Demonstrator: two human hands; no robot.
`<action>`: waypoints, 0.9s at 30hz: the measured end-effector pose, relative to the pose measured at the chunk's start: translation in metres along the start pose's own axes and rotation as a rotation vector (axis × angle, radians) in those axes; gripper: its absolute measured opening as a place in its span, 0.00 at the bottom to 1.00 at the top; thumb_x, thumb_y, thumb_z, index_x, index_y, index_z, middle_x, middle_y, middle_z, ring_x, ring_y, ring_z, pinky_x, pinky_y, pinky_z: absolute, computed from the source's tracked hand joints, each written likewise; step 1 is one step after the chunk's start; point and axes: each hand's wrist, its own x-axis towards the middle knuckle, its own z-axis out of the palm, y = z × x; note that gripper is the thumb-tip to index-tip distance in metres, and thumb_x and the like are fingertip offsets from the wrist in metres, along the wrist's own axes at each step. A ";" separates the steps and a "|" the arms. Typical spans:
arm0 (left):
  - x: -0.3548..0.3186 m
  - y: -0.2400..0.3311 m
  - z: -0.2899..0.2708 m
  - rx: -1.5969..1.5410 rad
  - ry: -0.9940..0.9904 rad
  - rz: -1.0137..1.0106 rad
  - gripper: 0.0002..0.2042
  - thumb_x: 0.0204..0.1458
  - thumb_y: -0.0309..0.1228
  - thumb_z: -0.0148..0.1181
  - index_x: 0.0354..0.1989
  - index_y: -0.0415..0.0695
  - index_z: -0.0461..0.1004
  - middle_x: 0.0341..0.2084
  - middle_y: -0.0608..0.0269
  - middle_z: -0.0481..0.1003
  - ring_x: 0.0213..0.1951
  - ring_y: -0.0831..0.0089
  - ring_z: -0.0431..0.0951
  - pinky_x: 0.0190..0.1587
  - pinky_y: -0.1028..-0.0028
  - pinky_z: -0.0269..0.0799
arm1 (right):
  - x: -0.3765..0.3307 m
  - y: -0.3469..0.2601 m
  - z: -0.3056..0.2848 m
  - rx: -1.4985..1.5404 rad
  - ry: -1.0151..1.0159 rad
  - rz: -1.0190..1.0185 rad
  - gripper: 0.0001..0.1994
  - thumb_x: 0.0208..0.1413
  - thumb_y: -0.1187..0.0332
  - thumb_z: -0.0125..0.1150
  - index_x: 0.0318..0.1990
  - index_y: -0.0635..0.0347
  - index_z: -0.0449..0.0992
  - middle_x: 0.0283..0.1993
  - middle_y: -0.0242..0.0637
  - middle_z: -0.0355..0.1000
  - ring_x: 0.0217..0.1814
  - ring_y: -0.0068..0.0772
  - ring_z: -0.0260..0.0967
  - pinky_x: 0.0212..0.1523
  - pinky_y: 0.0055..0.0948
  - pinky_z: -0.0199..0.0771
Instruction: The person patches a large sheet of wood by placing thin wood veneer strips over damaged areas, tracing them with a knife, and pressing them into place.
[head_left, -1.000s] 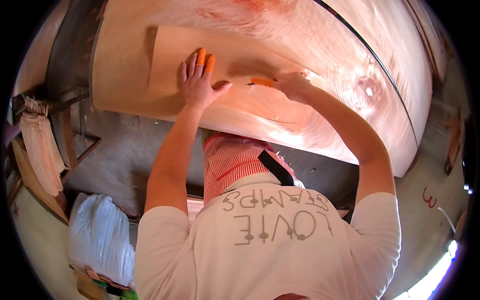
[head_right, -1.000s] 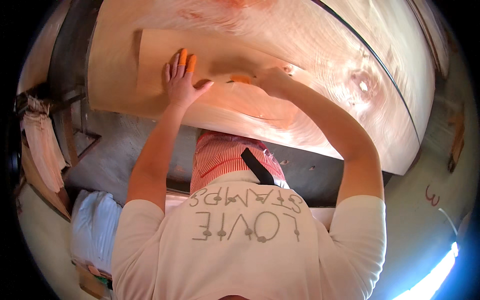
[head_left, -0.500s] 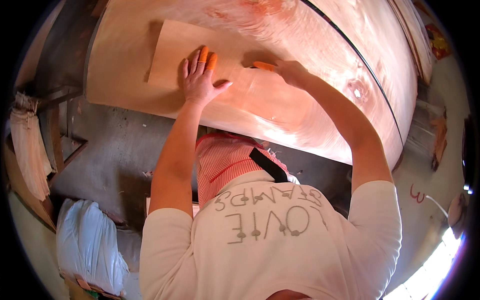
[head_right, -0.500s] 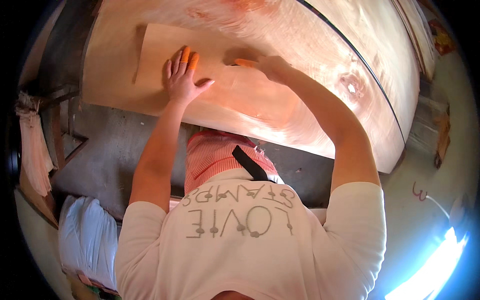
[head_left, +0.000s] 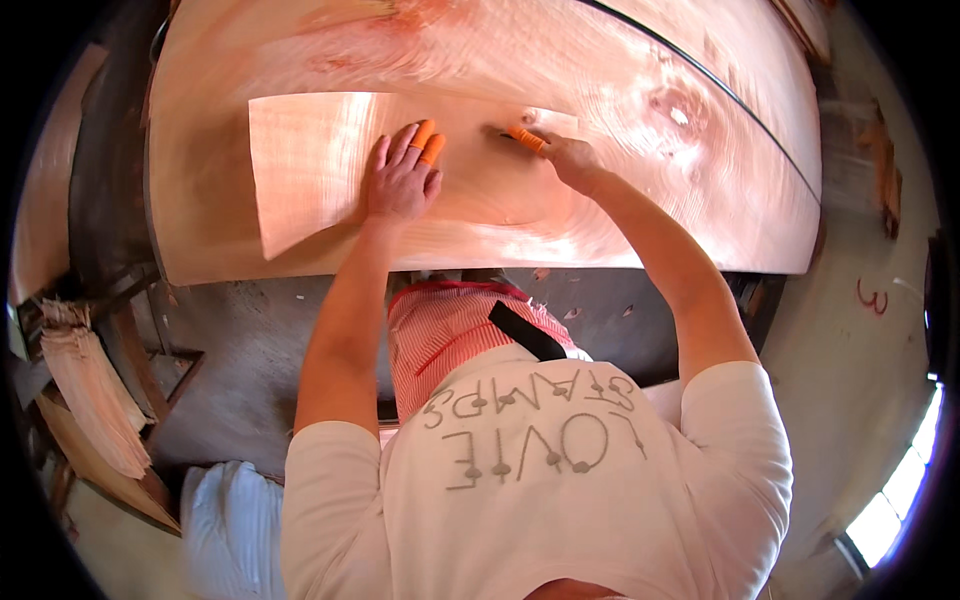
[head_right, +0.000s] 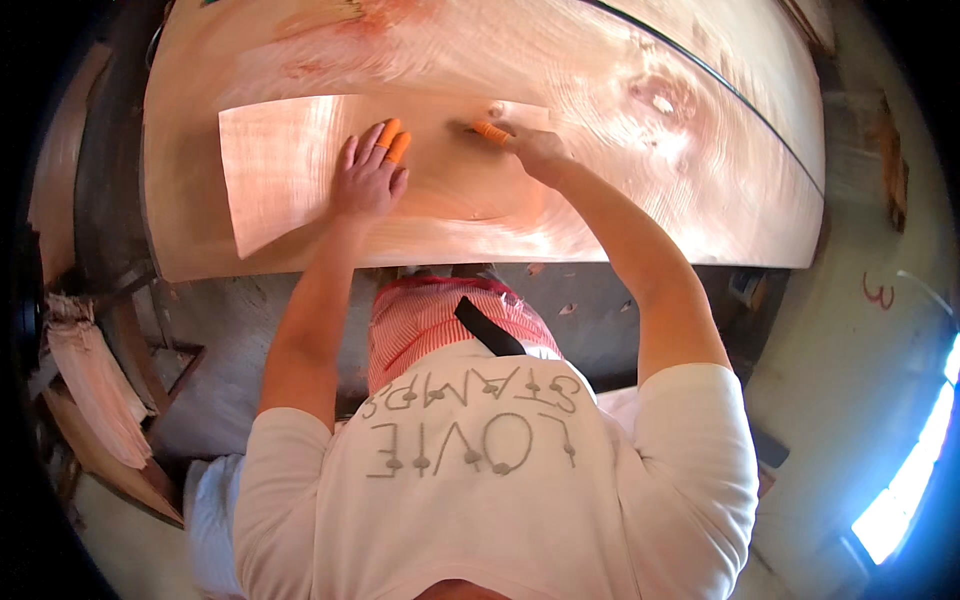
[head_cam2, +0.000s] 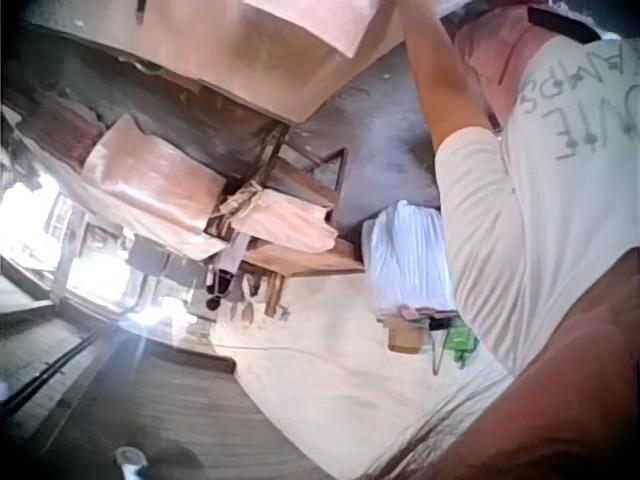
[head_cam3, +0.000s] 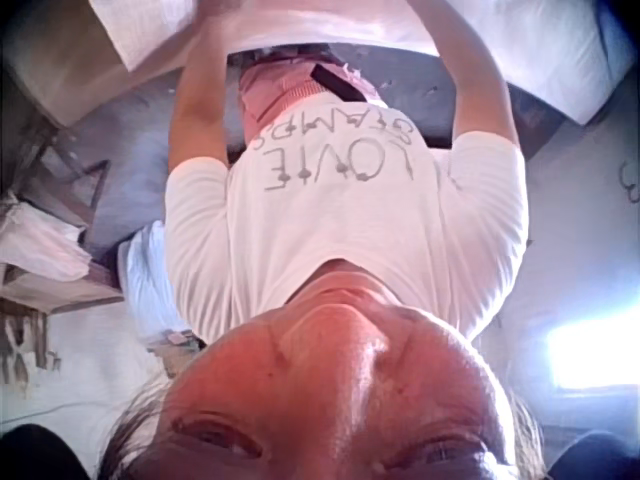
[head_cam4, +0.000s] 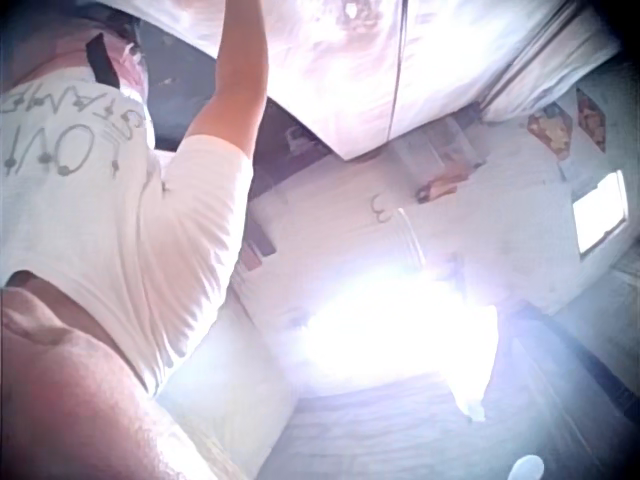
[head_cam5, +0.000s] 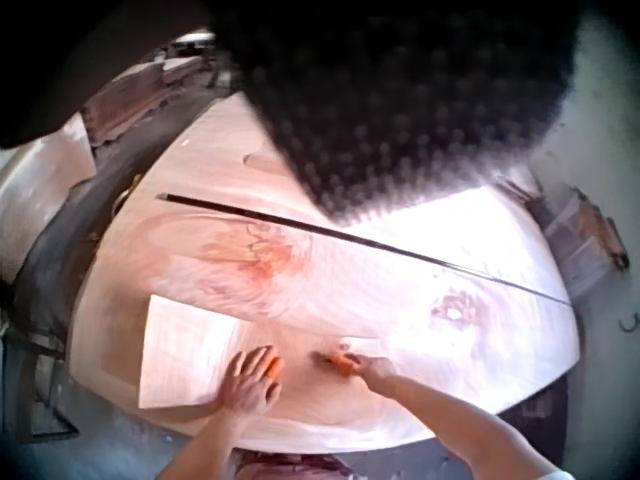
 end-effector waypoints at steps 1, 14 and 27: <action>0.000 0.002 0.002 0.007 -0.004 0.007 0.26 0.47 0.40 0.53 0.57 0.50 0.64 0.61 0.66 0.57 0.63 0.70 0.53 0.64 0.57 0.42 | -0.007 0.013 0.011 -0.069 0.036 0.001 0.20 0.59 0.56 0.43 0.59 0.43 0.63 0.45 0.41 0.72 0.44 0.41 0.69 0.46 0.36 0.67; 0.006 0.006 0.014 0.156 -0.020 0.072 0.26 0.47 0.43 0.52 0.57 0.49 0.63 0.61 0.61 0.57 0.63 0.65 0.53 0.62 0.54 0.42 | -0.129 0.028 0.168 -0.053 0.188 0.367 0.18 0.52 0.71 0.45 0.52 0.61 0.63 0.42 0.47 0.67 0.35 0.48 0.71 0.33 0.43 0.73; 0.007 0.010 0.010 0.276 -0.039 0.135 0.26 0.49 0.41 0.49 0.58 0.46 0.61 0.61 0.57 0.57 0.62 0.60 0.56 0.60 0.53 0.49 | -0.155 0.037 0.174 0.486 0.583 0.360 0.22 0.53 0.66 0.50 0.57 0.57 0.61 0.30 0.43 0.73 0.29 0.46 0.72 0.30 0.40 0.71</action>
